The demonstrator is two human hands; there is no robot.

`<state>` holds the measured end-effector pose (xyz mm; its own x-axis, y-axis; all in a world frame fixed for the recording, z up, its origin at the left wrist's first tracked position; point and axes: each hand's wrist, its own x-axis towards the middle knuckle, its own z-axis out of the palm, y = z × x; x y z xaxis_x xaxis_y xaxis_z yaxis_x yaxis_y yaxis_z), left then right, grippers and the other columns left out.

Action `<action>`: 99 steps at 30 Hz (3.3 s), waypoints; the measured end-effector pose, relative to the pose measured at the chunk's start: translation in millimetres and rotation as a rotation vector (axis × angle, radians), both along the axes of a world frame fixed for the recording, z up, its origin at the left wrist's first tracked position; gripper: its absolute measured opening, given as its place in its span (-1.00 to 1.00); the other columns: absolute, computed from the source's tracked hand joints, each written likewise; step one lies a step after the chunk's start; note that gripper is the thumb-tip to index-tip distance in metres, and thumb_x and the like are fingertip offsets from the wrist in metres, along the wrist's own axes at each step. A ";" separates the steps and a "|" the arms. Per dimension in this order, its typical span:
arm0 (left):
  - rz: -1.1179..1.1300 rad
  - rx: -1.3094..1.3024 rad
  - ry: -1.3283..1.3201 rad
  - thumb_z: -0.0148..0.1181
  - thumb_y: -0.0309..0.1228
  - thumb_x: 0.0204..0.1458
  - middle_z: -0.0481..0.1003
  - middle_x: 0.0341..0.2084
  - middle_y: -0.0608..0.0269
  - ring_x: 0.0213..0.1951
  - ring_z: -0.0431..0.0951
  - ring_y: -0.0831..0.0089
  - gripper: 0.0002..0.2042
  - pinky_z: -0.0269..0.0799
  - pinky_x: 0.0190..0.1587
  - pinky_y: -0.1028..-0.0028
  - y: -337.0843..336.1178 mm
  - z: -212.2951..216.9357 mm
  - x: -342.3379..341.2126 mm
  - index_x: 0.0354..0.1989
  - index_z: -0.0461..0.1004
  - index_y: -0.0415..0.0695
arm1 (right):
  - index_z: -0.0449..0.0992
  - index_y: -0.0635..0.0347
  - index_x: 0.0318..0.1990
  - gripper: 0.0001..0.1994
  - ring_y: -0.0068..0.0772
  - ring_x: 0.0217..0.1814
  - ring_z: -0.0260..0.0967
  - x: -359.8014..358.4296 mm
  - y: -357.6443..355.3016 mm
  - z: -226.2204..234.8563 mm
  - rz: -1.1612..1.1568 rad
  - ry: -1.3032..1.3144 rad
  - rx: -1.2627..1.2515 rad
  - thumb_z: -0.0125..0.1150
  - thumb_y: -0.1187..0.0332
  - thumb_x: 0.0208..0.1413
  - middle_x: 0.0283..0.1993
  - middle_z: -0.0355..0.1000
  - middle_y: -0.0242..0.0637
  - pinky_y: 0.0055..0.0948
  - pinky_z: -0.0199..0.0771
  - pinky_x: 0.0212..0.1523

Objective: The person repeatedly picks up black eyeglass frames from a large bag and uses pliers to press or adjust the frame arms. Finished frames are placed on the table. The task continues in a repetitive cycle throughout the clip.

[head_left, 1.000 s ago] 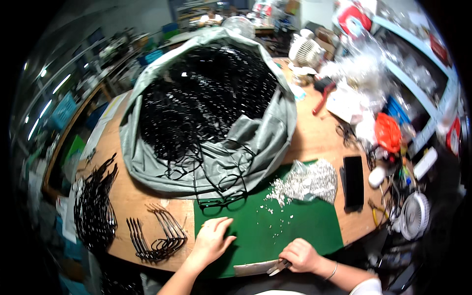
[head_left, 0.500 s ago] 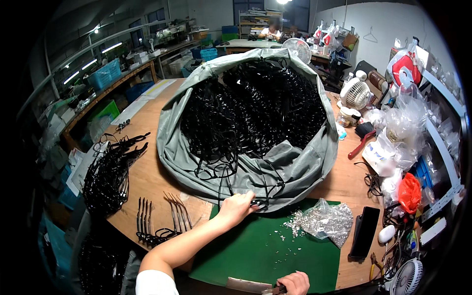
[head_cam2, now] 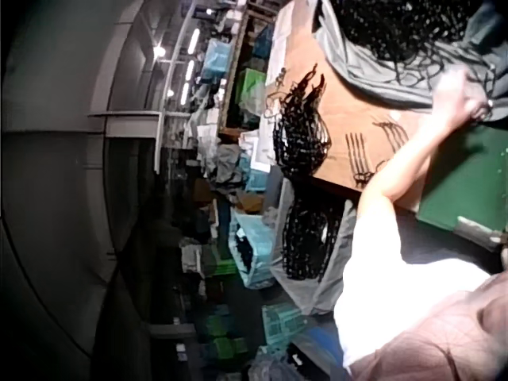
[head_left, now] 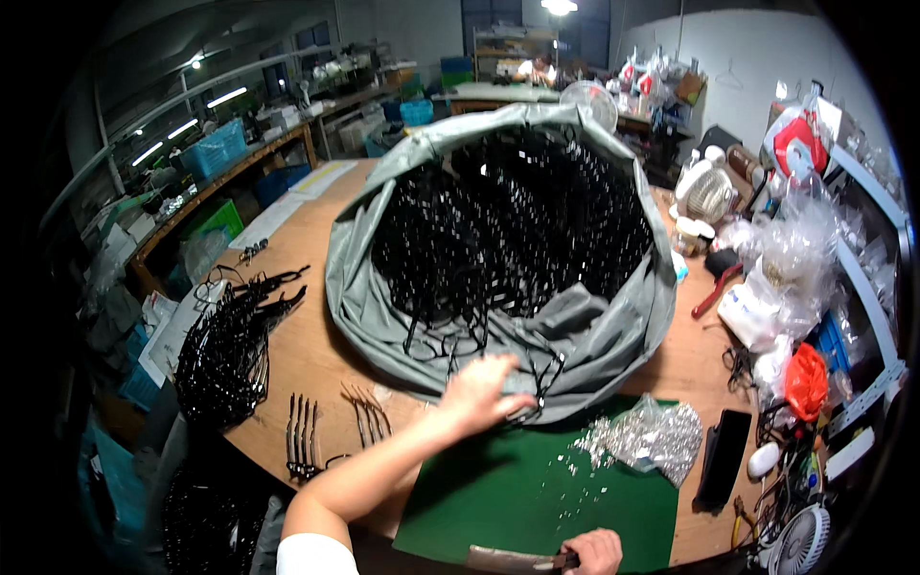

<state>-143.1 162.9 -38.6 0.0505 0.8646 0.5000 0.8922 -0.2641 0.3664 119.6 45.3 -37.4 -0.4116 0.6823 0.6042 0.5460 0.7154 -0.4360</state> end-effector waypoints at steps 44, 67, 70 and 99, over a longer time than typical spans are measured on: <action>0.665 -0.107 -0.528 0.04 0.15 -0.20 0.10 0.03 -0.25 0.10 0.11 0.02 -0.17 0.05 0.11 0.28 126.9 -0.7 -269.0 0.07 0.02 -0.34 | 0.11 0.60 -0.17 -0.35 -0.01 -0.36 0.39 -265.0 252.3 46.3 0.274 -0.532 -0.738 0.23 0.14 -0.20 -0.40 0.36 0.17 -0.28 0.41 -0.32; 0.536 0.033 -0.236 -0.09 0.13 -0.08 0.00 0.15 0.04 0.21 -0.14 0.12 -0.45 -0.27 0.10 -0.08 186.0 -17.0 -318.1 -0.45 0.41 -0.23 | 0.15 0.31 -0.30 -0.60 -0.56 -0.71 0.22 -316.6 298.0 17.9 0.383 0.250 -1.212 0.24 0.29 -0.15 -0.60 0.25 -0.33 -0.58 0.28 -0.72; 0.552 -0.112 -0.211 -0.07 0.18 -0.15 0.15 0.06 0.02 0.21 -0.13 0.16 -0.41 -0.36 0.06 -0.21 177.6 2.1 -297.9 -0.52 0.39 -0.25 | 0.18 0.21 -0.39 -0.66 -0.58 -0.69 0.21 -306.3 298.0 32.0 0.324 0.364 -1.359 0.23 0.25 -0.13 -0.59 0.22 -0.38 -0.58 0.26 -0.71; 0.292 0.121 0.107 0.13 -0.04 -0.17 0.12 0.04 -0.03 0.12 0.03 0.12 -0.32 -0.15 0.10 0.03 29.2 45.5 -83.4 0.04 0.11 -0.26 | 0.36 0.32 -0.32 -0.82 -0.70 -0.52 0.21 12.8 63.5 28.4 0.241 0.440 -1.128 0.05 0.37 0.01 -0.43 0.37 -0.37 -0.65 0.26 -0.47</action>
<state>-226.5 192.1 6.9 -0.1332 0.7852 0.6048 0.9683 -0.0271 0.2484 132.4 108.9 -9.0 -0.5099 0.8463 -0.1541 0.1028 -0.1180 -0.9877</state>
